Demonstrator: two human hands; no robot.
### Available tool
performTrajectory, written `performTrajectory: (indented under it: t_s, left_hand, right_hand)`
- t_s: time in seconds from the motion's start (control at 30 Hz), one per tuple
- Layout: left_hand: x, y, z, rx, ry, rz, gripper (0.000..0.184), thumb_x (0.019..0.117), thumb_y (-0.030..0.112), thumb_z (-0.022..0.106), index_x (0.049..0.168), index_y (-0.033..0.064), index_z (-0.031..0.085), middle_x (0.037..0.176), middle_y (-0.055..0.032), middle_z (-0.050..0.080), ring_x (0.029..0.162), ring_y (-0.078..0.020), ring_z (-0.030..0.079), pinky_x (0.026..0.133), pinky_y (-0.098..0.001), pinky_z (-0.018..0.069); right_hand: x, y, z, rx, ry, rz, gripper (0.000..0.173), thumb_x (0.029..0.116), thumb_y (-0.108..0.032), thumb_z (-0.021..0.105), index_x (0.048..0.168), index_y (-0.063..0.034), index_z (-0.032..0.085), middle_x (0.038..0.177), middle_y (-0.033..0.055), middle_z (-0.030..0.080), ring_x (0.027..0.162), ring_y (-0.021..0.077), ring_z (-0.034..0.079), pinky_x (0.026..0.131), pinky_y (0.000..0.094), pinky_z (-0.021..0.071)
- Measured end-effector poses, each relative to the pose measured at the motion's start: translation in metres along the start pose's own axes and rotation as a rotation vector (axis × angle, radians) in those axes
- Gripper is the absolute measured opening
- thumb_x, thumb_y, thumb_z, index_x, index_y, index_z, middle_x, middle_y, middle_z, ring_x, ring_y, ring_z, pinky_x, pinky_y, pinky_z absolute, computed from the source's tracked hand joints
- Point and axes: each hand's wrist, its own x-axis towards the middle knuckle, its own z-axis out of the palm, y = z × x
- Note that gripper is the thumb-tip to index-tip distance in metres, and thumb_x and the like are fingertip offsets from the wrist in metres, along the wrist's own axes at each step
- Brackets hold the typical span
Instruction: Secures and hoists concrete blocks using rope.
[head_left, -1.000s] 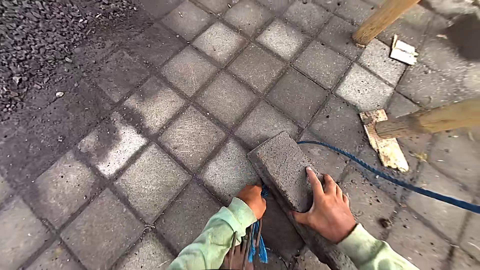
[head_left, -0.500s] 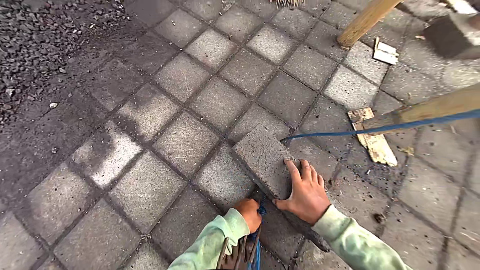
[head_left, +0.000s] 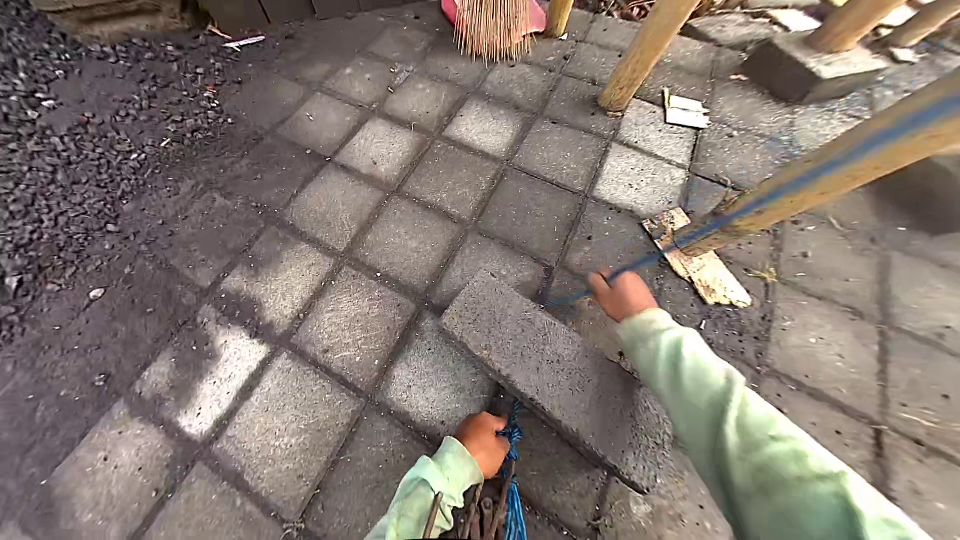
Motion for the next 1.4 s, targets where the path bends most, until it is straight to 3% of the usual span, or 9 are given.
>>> performTrajectory:
  t_s: [0.4, 0.47, 0.57, 0.63, 0.73, 0.87, 1.03, 1.2, 1.4]
  left_hand:
    - [-0.012, 0.018, -0.017, 0.216, -0.069, 0.076, 0.052, 0.1035, 0.012, 0.049, 0.154, 0.0038, 0.045, 0.142, -0.0262, 0.058, 0.134, -0.0392, 0.054, 0.113, -0.0577, 0.0396]
    - [-0.019, 0.017, -0.018, 0.175, -0.122, 0.051, 0.053, 0.1040, 0.014, 0.050, 0.156, 0.0045, 0.042, 0.135, -0.0260, 0.061, 0.118, -0.0368, 0.064, 0.103, -0.0553, 0.0478]
    - [-0.040, 0.011, -0.017, -0.270, -0.138, 0.037, 0.060, 0.1043, 0.009, 0.052, 0.160, 0.0087, 0.030, 0.108, -0.0180, 0.062, 0.061, -0.0183, 0.054, 0.057, -0.0344, 0.0495]
    - [-0.057, 0.011, -0.008, -0.651, -0.109, 0.042, 0.046, 0.1051, 0.005, 0.047, 0.150, 0.0074, 0.036, 0.105, -0.0129, 0.059, 0.056, -0.0122, 0.055, 0.052, -0.0286, 0.0519]
    - [-0.060, 0.021, 0.002, -0.889, -0.081, 0.042, 0.029, 0.1110, 0.015, 0.036, 0.132, -0.0023, 0.047, 0.105, -0.0119, 0.058, 0.068, -0.0164, 0.065, 0.065, -0.0314, 0.0597]
    - [-0.053, 0.043, 0.002, -1.150, -0.049, 0.044, 0.036, 0.1111, 0.021, 0.030, 0.134, -0.0012, 0.047, 0.109, -0.0159, 0.064, 0.089, -0.0237, 0.070, 0.082, -0.0370, 0.0594]
    - [-0.040, 0.113, 0.017, -1.378, 0.277, -0.219, 0.047, 0.1074, 0.025, 0.048, 0.147, 0.0005, 0.043, 0.139, -0.0282, 0.051, 0.109, -0.0358, 0.060, 0.089, -0.0450, 0.0517]
    - [-0.013, 0.159, 0.007, -0.901, 0.260, -0.119, 0.042, 0.1141, 0.017, 0.028, 0.137, -0.0094, 0.052, 0.138, -0.0260, 0.055, 0.123, -0.0293, 0.055, 0.104, -0.0439, 0.0432]
    - [-0.025, 0.140, 0.001, -0.916, 0.164, -0.204, 0.070, 0.1109, 0.054, 0.025, 0.142, -0.0040, 0.050, 0.140, -0.0287, 0.053, 0.125, -0.0383, 0.057, 0.103, -0.0536, 0.0476]
  right_hand:
    - [-0.041, 0.059, -0.011, -0.172, -0.183, 0.182, 0.035, 0.1105, -0.025, 0.043, 0.120, 0.0010, 0.065, 0.117, 0.0319, 0.067, 0.114, 0.0507, 0.064, 0.093, 0.0713, 0.0464]
    - [-0.050, 0.061, -0.006, -0.007, -0.184, 0.131, 0.032, 0.1104, -0.020, 0.046, 0.123, 0.0012, 0.067, 0.108, 0.0305, 0.069, 0.099, 0.0482, 0.067, 0.088, 0.0686, 0.0498]
    - [-0.081, 0.067, -0.016, 0.220, -0.243, -0.040, 0.034, 0.1116, -0.021, 0.043, 0.123, 0.0010, 0.066, 0.087, 0.0170, 0.066, 0.069, 0.0270, 0.063, 0.068, 0.0487, 0.0549]
    - [-0.105, 0.063, -0.005, 0.288, -0.106, -0.210, 0.033, 0.1076, -0.021, 0.047, 0.107, 0.0025, 0.070, 0.085, 0.0127, 0.066, 0.070, 0.0210, 0.062, 0.069, 0.0446, 0.0538]
    - [-0.120, 0.038, 0.001, 0.297, 0.089, -0.335, 0.029, 0.0998, -0.028, 0.055, 0.091, -0.0051, 0.070, 0.081, 0.0050, 0.065, 0.072, 0.0145, 0.062, 0.067, 0.0380, 0.0528]
    - [-0.135, 0.026, -0.007, 0.450, -0.032, -0.286, 0.020, 0.0879, -0.026, 0.074, 0.101, -0.0106, 0.075, 0.094, 0.0021, 0.068, 0.080, 0.0107, 0.065, 0.072, 0.0303, 0.0562]
    - [-0.155, 0.006, -0.017, 0.618, -0.385, -0.227, 0.085, 0.0700, -0.038, 0.082, 0.146, -0.0129, 0.053, 0.132, 0.0102, 0.054, 0.102, 0.0184, 0.063, 0.075, 0.0338, 0.0575]
    - [-0.175, -0.007, -0.009, 1.064, -0.542, -0.378, 0.121, 0.0601, -0.048, 0.096, 0.149, -0.0088, 0.025, 0.126, 0.0073, 0.063, 0.109, 0.0202, 0.069, 0.089, 0.0390, 0.0616]
    - [-0.187, -0.030, 0.019, 1.155, -0.060, -0.312, 0.061, 0.0774, -0.008, 0.074, 0.128, -0.0035, 0.040, 0.081, -0.0041, 0.070, 0.071, 0.0101, 0.070, 0.069, 0.0297, 0.0612]
